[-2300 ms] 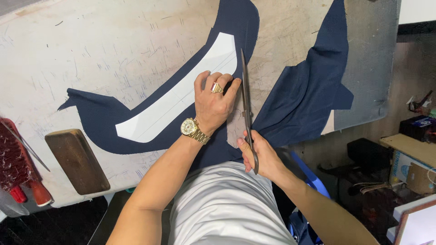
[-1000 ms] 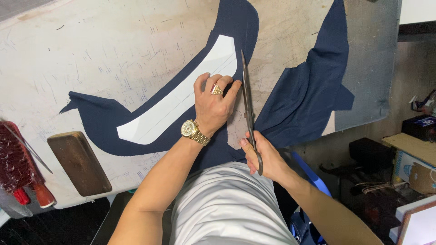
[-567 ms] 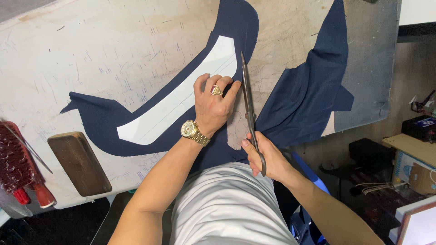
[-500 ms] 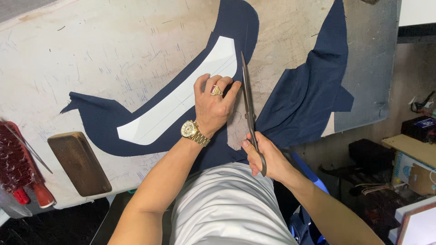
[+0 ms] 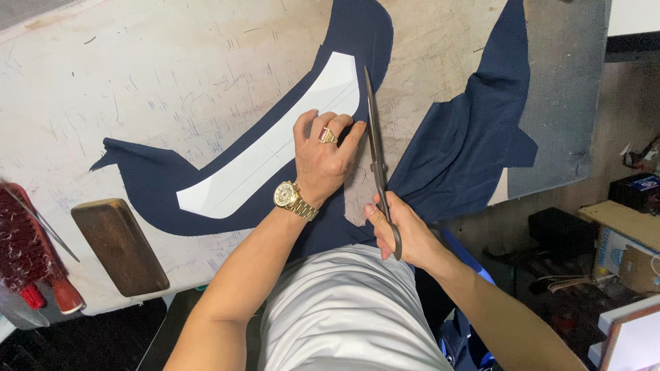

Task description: The person cuts a dark blue fabric around a white paper template using shears, repositioning the fabric and template as they work.

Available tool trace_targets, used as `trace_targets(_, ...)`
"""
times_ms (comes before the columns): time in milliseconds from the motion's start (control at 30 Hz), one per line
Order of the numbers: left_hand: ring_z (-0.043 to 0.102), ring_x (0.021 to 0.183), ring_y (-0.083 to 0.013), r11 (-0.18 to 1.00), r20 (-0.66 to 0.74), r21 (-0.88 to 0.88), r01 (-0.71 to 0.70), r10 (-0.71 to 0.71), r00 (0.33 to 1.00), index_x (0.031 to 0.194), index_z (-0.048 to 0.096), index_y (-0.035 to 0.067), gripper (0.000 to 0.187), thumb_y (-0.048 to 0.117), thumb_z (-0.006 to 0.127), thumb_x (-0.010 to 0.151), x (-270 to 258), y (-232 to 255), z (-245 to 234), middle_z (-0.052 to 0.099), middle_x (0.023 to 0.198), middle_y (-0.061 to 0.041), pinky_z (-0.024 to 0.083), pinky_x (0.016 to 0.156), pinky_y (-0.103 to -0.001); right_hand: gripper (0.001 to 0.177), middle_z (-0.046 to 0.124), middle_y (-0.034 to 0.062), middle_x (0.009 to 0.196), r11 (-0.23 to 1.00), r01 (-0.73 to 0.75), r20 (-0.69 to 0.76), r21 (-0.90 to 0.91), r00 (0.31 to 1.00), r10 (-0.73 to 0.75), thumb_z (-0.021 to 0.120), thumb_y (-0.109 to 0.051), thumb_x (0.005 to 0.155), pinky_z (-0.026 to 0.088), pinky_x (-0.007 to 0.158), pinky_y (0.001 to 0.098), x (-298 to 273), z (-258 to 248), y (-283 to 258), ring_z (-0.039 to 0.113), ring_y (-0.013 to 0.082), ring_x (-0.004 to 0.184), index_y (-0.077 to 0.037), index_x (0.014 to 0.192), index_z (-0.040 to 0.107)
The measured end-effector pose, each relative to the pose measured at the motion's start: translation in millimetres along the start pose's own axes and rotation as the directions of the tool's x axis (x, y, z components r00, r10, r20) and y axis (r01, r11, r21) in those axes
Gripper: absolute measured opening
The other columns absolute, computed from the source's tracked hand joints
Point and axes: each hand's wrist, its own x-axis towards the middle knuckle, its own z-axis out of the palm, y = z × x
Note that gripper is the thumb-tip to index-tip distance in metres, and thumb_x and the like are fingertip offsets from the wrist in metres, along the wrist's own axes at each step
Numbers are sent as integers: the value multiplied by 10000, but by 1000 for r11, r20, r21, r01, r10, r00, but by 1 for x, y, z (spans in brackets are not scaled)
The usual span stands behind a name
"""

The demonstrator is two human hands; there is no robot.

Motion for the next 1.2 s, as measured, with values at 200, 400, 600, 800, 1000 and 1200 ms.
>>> trace_targets(200,621,1010,-243,1000,-14,-4,4,-4,1000,1087,724,128,146,136,607,1001,-3,-1,3,646,1010,-66,358,1049,-524,487,512,108,501,998,-6,-22,70,1000,8,541,-281,1046,555,327,353,-3,1,-10,569,195,336,165,1229,474)
trace_targets(400,630,993,-252,1000,-30,-18,-12,12,999,1091,725,123,150,147,595,1019,0,0,0,651,1004,-72,369,1039,-525,519,527,121,524,996,37,-27,81,999,-35,547,-288,1050,579,361,379,18,0,-3,583,199,361,177,1262,455)
trace_targets(600,638,984,-246,1000,-43,-15,-5,5,999,1084,729,126,143,160,606,1019,-1,0,1,662,999,-70,377,1039,-527,523,502,104,512,993,81,-45,90,996,-77,561,-289,1049,564,330,375,20,2,-16,560,195,337,190,1233,458)
trace_targets(800,641,957,-254,1000,-44,-20,-7,6,999,1060,724,110,118,124,622,1001,5,2,-5,652,976,-72,399,1014,-515,458,495,116,488,984,57,18,169,998,-61,587,-264,1033,564,309,379,16,-14,-7,548,190,324,162,1172,494)
trace_targets(1000,654,917,-257,999,-113,27,45,-42,993,1016,716,99,74,107,673,956,6,0,2,657,952,-67,428,993,-510,441,536,104,515,999,17,242,-46,970,-5,528,-351,1028,603,371,380,-1,-99,-52,577,179,365,82,1077,597)
trace_targets(1200,666,1018,-307,974,-176,96,207,-188,966,995,720,81,171,248,687,978,13,19,-6,693,1031,-115,427,1028,-549,400,557,85,523,926,0,394,-377,905,161,587,-341,996,604,403,375,36,-192,-91,580,165,384,52,1052,638)
